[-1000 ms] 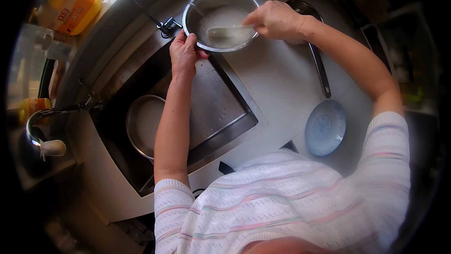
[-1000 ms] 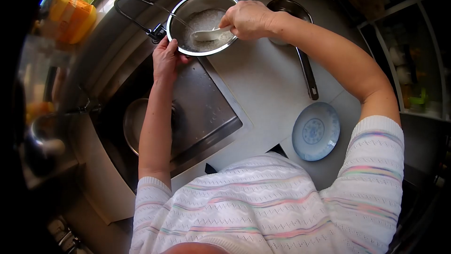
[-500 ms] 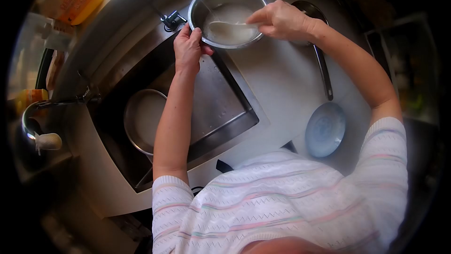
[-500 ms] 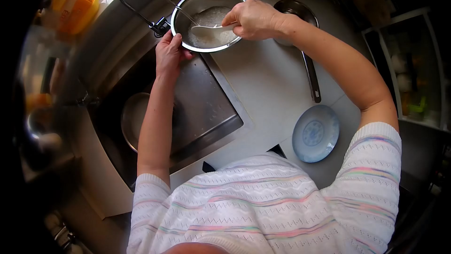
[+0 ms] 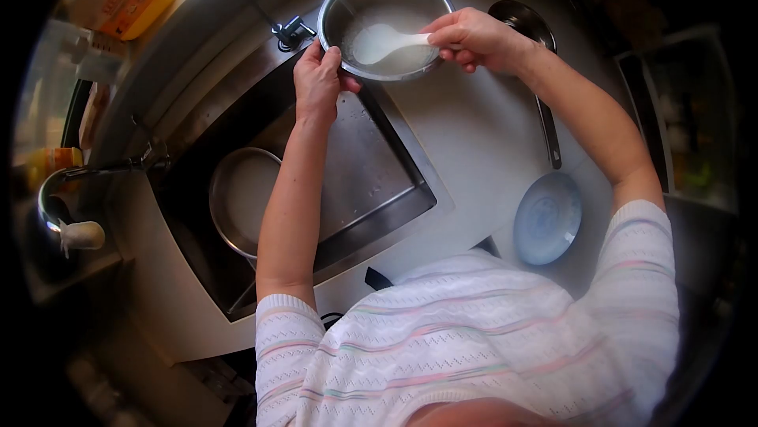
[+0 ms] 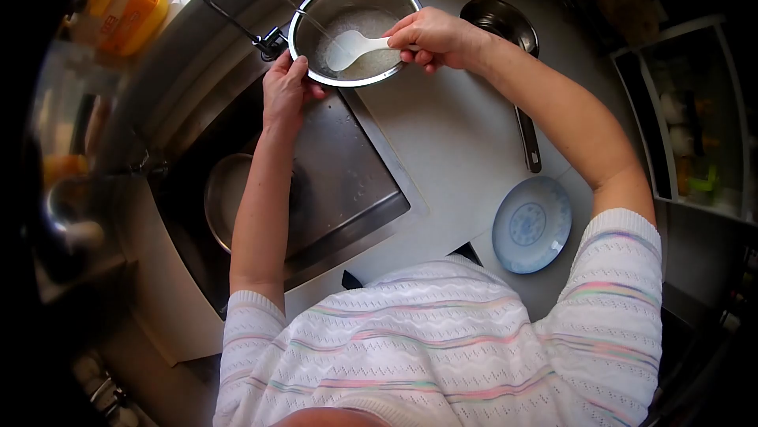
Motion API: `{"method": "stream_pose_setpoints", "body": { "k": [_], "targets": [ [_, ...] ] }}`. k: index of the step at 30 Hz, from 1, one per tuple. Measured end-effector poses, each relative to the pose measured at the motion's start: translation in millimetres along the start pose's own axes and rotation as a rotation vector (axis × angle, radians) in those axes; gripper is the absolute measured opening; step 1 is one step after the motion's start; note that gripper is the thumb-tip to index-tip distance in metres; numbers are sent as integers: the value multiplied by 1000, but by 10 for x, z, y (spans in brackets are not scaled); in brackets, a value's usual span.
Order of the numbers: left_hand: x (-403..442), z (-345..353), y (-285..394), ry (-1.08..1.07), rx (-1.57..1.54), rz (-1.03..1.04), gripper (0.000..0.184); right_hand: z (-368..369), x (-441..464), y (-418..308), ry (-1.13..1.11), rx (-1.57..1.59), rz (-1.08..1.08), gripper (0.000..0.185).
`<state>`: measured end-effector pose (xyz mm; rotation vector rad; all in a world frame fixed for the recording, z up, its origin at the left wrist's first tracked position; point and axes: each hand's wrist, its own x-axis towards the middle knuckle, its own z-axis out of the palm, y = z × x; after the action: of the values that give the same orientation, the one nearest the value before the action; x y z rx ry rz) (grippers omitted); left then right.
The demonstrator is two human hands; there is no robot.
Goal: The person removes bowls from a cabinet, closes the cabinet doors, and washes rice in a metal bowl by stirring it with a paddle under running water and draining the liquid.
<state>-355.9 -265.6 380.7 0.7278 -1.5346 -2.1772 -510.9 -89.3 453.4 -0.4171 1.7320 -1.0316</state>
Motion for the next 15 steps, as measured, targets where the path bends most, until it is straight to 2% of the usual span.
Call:
{"method": "stream_pose_setpoints", "body": {
  "k": [4,10,13,15],
  "targets": [
    [13,-11,-28,-9,-10,4,23,-4,3,5,17,-18,-32,38],
    [29,-204,-65,19,-42,-108,26,12,-60,42,105,-380,-201,34],
    [170,-387,-137,171,63,-45,27,-48,-92,99,202,-554,-310,32],
    [292,-431,-133,190,171,-161,24,-97,-82,122,245,-650,-361,32]
  ]
}}
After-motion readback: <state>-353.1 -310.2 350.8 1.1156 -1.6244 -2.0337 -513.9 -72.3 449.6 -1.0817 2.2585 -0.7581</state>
